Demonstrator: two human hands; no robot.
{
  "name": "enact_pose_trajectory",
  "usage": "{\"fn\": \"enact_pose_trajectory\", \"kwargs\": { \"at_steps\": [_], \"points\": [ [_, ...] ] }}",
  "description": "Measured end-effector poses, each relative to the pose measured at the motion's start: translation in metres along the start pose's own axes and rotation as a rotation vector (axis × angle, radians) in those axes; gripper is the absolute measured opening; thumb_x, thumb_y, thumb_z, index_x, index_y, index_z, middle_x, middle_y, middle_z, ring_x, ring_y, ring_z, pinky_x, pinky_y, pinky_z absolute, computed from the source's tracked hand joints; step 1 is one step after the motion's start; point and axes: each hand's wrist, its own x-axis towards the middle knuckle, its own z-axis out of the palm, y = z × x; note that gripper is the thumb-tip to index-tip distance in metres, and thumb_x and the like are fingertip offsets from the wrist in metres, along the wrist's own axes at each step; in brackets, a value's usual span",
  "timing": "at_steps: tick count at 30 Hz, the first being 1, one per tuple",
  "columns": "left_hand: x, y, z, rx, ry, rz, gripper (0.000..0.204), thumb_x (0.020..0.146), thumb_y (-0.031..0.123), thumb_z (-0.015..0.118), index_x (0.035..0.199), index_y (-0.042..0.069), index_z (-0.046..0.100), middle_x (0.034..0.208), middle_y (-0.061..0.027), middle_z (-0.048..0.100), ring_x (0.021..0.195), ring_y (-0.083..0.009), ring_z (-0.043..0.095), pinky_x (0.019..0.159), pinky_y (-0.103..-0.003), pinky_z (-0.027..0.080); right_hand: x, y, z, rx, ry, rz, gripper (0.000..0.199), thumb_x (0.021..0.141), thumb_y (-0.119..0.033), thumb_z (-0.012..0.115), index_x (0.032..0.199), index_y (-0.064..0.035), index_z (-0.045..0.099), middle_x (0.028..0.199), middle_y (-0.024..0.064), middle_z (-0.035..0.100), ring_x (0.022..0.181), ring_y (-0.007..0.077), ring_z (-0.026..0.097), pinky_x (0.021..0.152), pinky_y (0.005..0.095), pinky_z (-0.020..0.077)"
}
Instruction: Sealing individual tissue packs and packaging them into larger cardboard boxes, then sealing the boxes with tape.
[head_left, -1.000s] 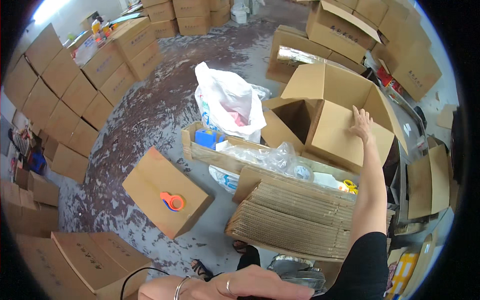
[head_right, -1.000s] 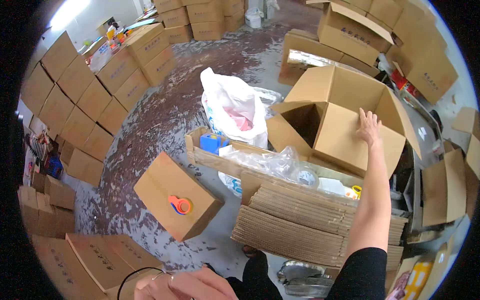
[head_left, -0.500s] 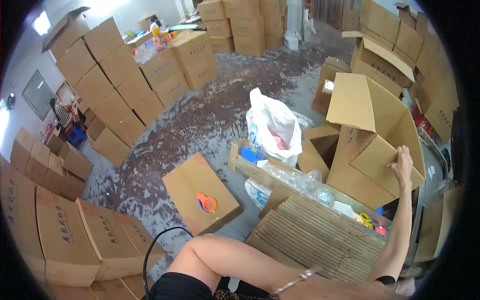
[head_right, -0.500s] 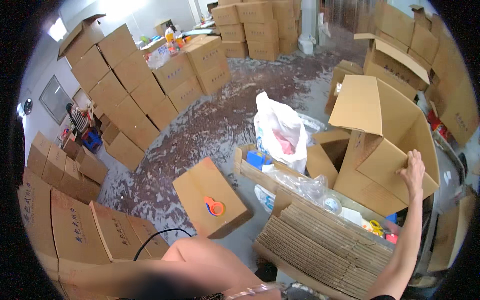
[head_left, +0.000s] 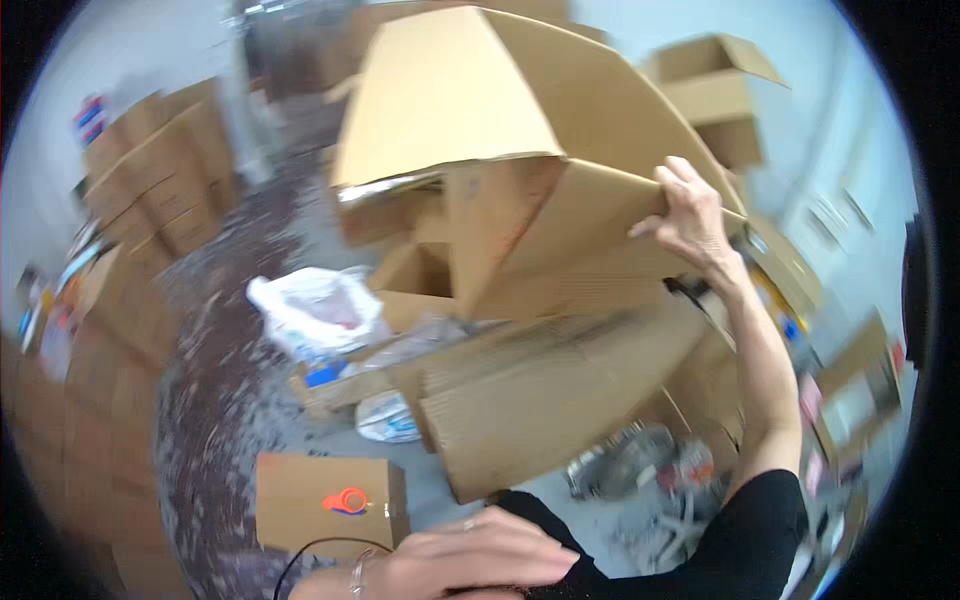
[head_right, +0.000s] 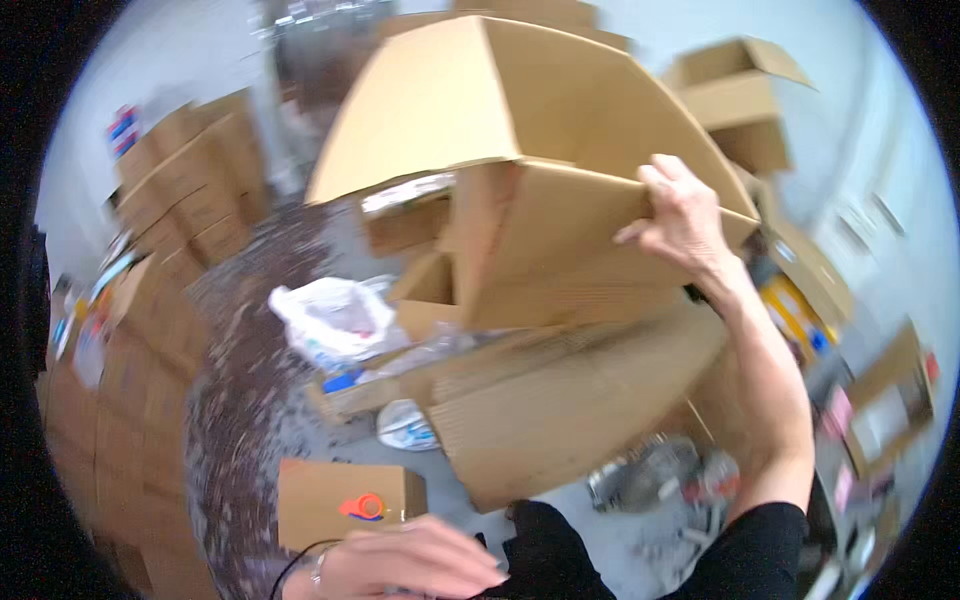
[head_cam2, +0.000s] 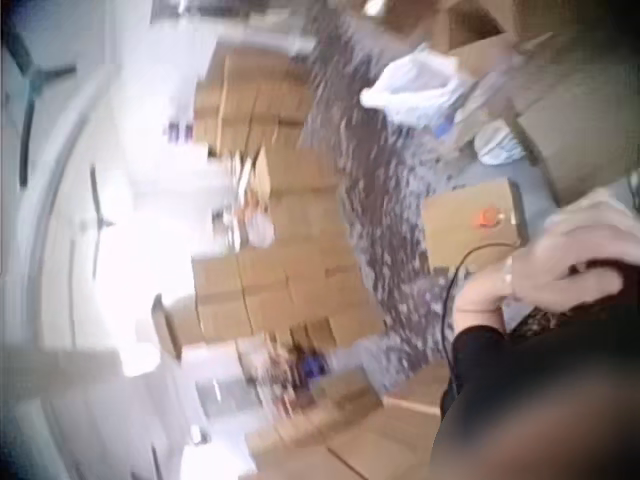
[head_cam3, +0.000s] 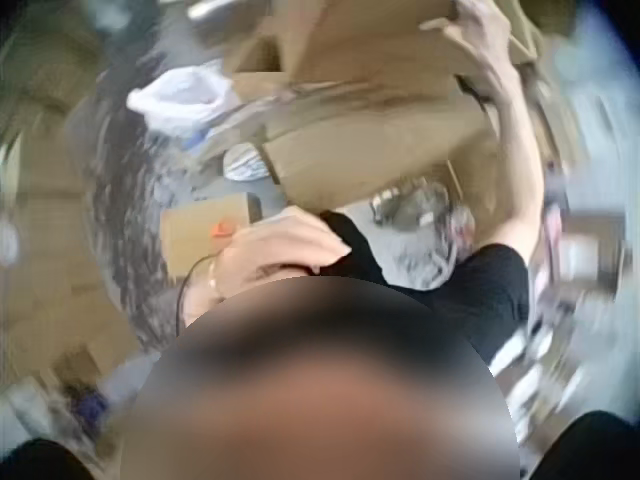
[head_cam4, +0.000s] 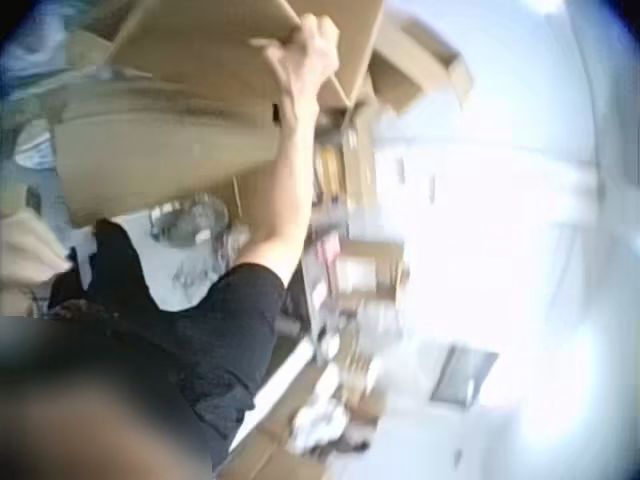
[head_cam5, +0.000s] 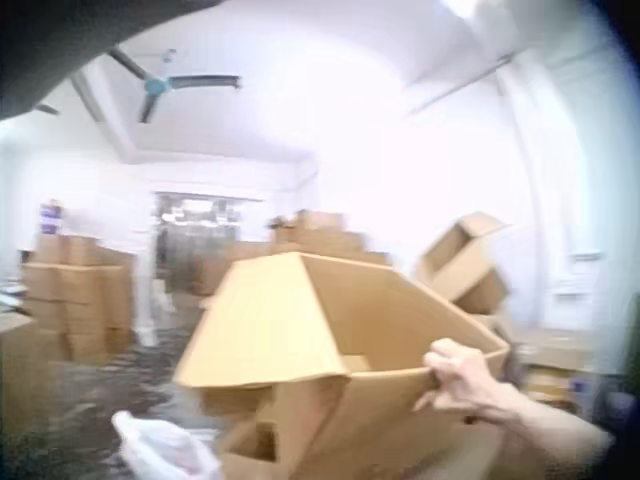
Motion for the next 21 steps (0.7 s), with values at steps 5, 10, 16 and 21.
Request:
{"fn": "enact_pose_trajectory", "kwargs": {
  "at_steps": [5,10,16,21],
  "points": [
    [0.026,0.054,0.077,-0.401,0.281,0.415,0.013,0.091,0.012,0.065,0.082,0.003,0.067,0.084,-0.0161,0.072,0.077,-0.0309,0.069,0.075,-0.043,0.055,-0.113,-0.051,-0.144,-0.040,-0.042,0.072,0.057,0.045,-0.021,0.091,0.077,-0.0021,0.047,0.081,0.0129,0.046,0.076,0.0340,0.052,0.064,0.0431,0.0453],
    [0.020,0.057,0.125,-0.919,-0.282,0.436,0.002,0.087,0.008,0.073,0.086,0.006,0.073,0.089,-0.0122,0.073,0.085,-0.0292,0.065,0.076,-0.039,0.053,-0.226,-0.098,-0.248,-0.087,-0.213,0.237,0.056,0.044,-0.025,0.089,0.073,-0.0037,0.047,0.079,0.0124,0.048,0.078,0.0333,0.054,0.065,0.0427,0.0471],
    [0.045,0.053,0.179,-0.908,-0.867,0.240,0.018,0.096,0.011,0.060,0.092,0.004,0.076,0.100,-0.0143,0.072,0.091,-0.0323,0.062,0.076,-0.039,0.050,-0.385,-0.146,-0.315,-0.100,-0.411,0.480,0.052,0.044,-0.026,0.087,0.069,-0.0066,0.047,0.078,0.0099,0.050,0.076,0.0304,0.055,0.063,0.0411,0.0468],
    [0.033,0.067,0.194,-0.556,-1.236,0.491,0.021,0.090,0.018,0.058,0.093,0.004,0.074,0.104,-0.0152,0.069,0.093,-0.0320,0.064,0.074,-0.042,0.050,-0.559,-0.207,-0.316,-0.122,-0.478,0.730,0.046,0.043,-0.025,0.087,0.070,-0.0086,0.053,0.081,0.0086,0.053,0.080,0.0291,0.057,0.065,0.0423,0.0464]
  ]
}}
